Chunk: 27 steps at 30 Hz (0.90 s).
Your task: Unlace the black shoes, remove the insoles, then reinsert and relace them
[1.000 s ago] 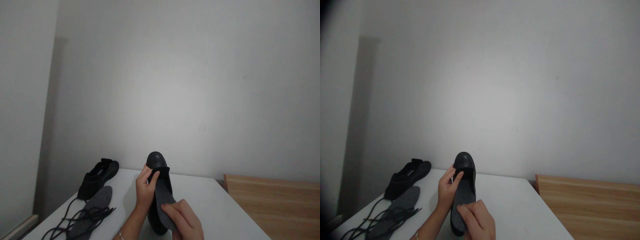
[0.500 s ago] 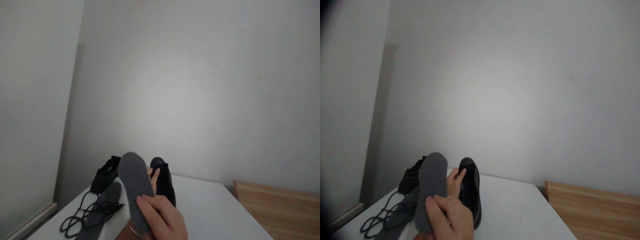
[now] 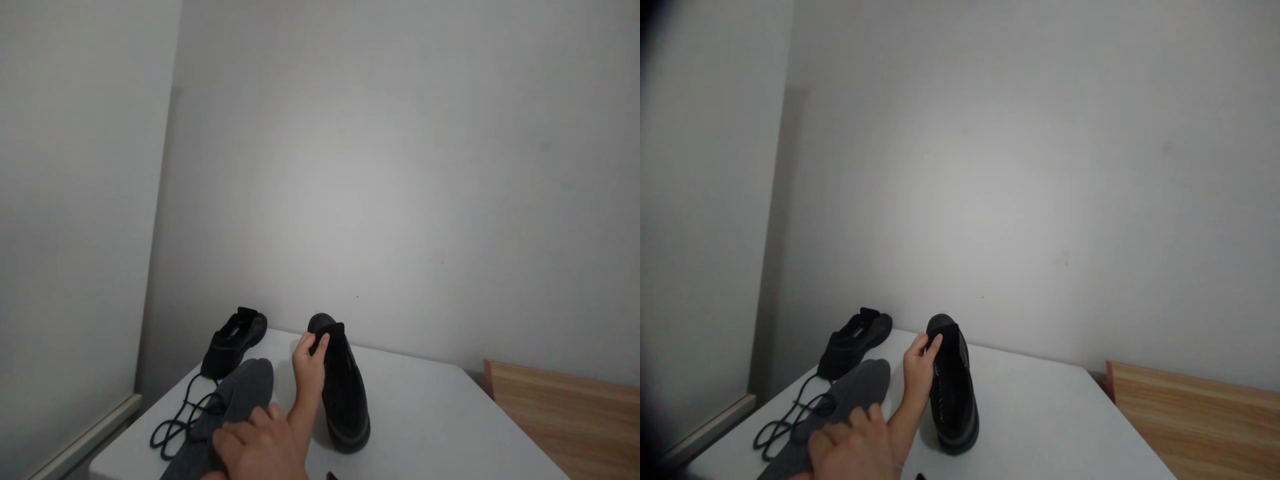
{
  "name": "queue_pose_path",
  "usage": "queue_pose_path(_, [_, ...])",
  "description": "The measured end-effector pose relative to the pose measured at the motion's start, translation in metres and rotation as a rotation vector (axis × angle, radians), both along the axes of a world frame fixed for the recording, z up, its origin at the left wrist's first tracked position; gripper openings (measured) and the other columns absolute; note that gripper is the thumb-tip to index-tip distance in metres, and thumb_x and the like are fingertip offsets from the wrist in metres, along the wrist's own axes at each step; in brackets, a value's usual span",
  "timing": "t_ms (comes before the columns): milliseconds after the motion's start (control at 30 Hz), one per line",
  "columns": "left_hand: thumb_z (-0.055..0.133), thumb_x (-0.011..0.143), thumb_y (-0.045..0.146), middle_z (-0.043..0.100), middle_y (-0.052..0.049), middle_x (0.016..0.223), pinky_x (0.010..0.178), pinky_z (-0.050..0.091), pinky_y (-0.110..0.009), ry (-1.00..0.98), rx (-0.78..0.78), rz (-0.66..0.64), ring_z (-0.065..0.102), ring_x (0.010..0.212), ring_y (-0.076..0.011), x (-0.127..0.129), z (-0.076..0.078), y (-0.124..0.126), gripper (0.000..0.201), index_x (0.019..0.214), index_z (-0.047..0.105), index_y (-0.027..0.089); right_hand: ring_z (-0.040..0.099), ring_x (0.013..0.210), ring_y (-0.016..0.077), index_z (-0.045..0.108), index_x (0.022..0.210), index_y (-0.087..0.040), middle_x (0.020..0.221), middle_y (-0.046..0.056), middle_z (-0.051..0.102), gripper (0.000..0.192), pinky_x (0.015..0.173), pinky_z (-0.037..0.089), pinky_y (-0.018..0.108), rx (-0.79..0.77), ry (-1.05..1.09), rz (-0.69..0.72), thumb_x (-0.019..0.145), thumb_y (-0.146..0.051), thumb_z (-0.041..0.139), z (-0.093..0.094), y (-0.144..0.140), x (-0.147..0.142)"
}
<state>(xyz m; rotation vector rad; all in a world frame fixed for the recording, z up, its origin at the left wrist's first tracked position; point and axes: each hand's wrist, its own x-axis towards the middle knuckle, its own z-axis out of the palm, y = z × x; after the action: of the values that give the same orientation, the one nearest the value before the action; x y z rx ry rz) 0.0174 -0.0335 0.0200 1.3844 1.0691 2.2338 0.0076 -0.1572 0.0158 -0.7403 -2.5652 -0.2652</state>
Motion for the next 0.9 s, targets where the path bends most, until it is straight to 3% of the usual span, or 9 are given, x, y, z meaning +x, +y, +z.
queue_pose_path(100, [0.062, 0.076, 0.041, 0.050, 0.003, 0.064, 0.066, 0.043, -0.024, -0.018, -0.001, -0.002, 0.049, 0.067, -0.0137, -0.002, -0.001, 0.002, 0.031, 0.059, 0.054, 0.016, 0.057, 0.097, 0.0207, 0.055, 0.114, -0.024, 0.115, 0.003, 0.064, 0.033, 0.088, 0.042, 0.037, 0.082, 0.140, 0.123, 0.084, -0.036, 0.056, 0.013, 0.007, 0.052])
queue_pose_path(200, [0.062, 0.076, 0.041, 0.050, 0.003, 0.063, 0.066, 0.042, -0.024, -0.053, -0.022, 0.002, 0.049, 0.066, -0.0135, -0.003, -0.002, 0.004, 0.031, 0.059, 0.056, 0.015, 0.052, 0.107, 0.0221, 0.052, 0.121, -0.020, 0.118, 0.008, 0.061, 0.037, 0.096, 0.036, 0.040, 0.093, 0.213, 0.015, 0.085, -0.026, 0.054, 0.022, 0.017, 0.107])
queue_pose_path(267, [0.061, 0.077, 0.041, 0.052, 0.002, 0.065, 0.067, 0.042, -0.025, -0.061, -0.031, 0.007, 0.050, 0.067, -0.0139, -0.002, -0.002, 0.004, 0.031, 0.062, 0.058, 0.015, 0.049, 0.113, 0.0239, 0.050, 0.124, -0.019, 0.119, 0.010, 0.059, 0.044, 0.102, 0.028, 0.045, 0.044, 0.174, -0.066, 0.082, -0.029, 0.059, 0.025, 0.026, 0.138])
queue_pose_path(367, [0.058, 0.079, 0.040, 0.052, 0.002, 0.064, 0.067, 0.043, -0.025, -0.035, -0.035, 0.039, 0.051, 0.067, -0.0145, 0.000, -0.003, 0.003, 0.031, 0.061, 0.057, 0.015, 0.046, 0.114, 0.0239, 0.060, 0.107, -0.022, 0.108, 0.005, 0.062, 0.032, 0.103, 0.025, 0.044, -0.079, 0.061, -0.101, 0.077, -0.029, 0.067, 0.024, 0.040, 0.163])
queue_pose_path(467, [0.056, 0.081, 0.037, 0.060, -0.001, 0.071, 0.071, 0.045, -0.029, -0.014, -0.046, 0.094, 0.055, 0.072, -0.0174, 0.000, -0.004, 0.004, 0.025, 0.069, 0.062, 0.015, 0.052, 0.099, 0.0205, 0.062, 0.076, -0.019, 0.091, 0.002, 0.063, 0.006, 0.086, 0.038, 0.034, -0.181, 0.056, -0.083, 0.076, -0.022, 0.067, 0.017, 0.051, 0.166])
queue_pose_path(567, [0.053, 0.084, 0.032, 0.066, -0.006, 0.089, 0.084, 0.044, -0.038, 0.058, -0.025, 0.173, 0.059, 0.087, -0.0219, -0.002, -0.004, 0.004, 0.020, 0.086, 0.066, 0.017, 0.054, 0.087, 0.0175, 0.057, 0.066, -0.017, 0.079, 0.001, 0.061, 0.014, 0.074, 0.041, 0.027, -0.228, 0.155, -0.045, 0.078, -0.017, 0.065, 0.008, 0.060, 0.157])
queue_pose_path(667, [0.050, 0.086, 0.026, 0.065, -0.007, 0.101, 0.096, 0.037, -0.046, 0.222, 0.059, 0.286, 0.054, 0.104, -0.0245, -0.003, 0.000, -0.002, 0.019, 0.093, 0.067, 0.022, 0.054, 0.086, 0.0164, 0.060, 0.070, -0.017, 0.080, 0.001, 0.062, 0.011, 0.073, 0.043, 0.025, -0.233, 0.267, -0.028, 0.079, -0.011, 0.060, -0.001, 0.074, 0.143])
queue_pose_path(767, [0.047, 0.087, 0.021, 0.062, -0.006, 0.107, 0.102, 0.030, -0.050, 0.366, 0.154, 0.358, 0.046, 0.116, -0.0248, 0.002, 0.006, -0.014, 0.021, 0.097, 0.066, 0.023, 0.056, 0.089, 0.0170, 0.064, 0.087, -0.018, 0.089, 0.003, 0.064, 0.017, 0.076, 0.045, 0.026, -0.232, 0.383, 0.021, 0.079, -0.006, 0.054, -0.005, 0.095, 0.123])
queue_pose_path(900, [0.046, 0.086, 0.017, 0.064, -0.006, 0.098, 0.097, 0.038, -0.046, 0.504, 0.317, 0.406, 0.052, 0.107, -0.0236, 0.014, 0.012, -0.033, 0.022, 0.093, 0.066, 0.022, 0.059, 0.083, 0.0199, 0.058, 0.110, -0.019, 0.095, 0.008, 0.064, 0.031, 0.072, 0.049, 0.032, -0.154, 0.545, 0.127, 0.084, -0.007, 0.046, -0.008, 0.124, 0.092])
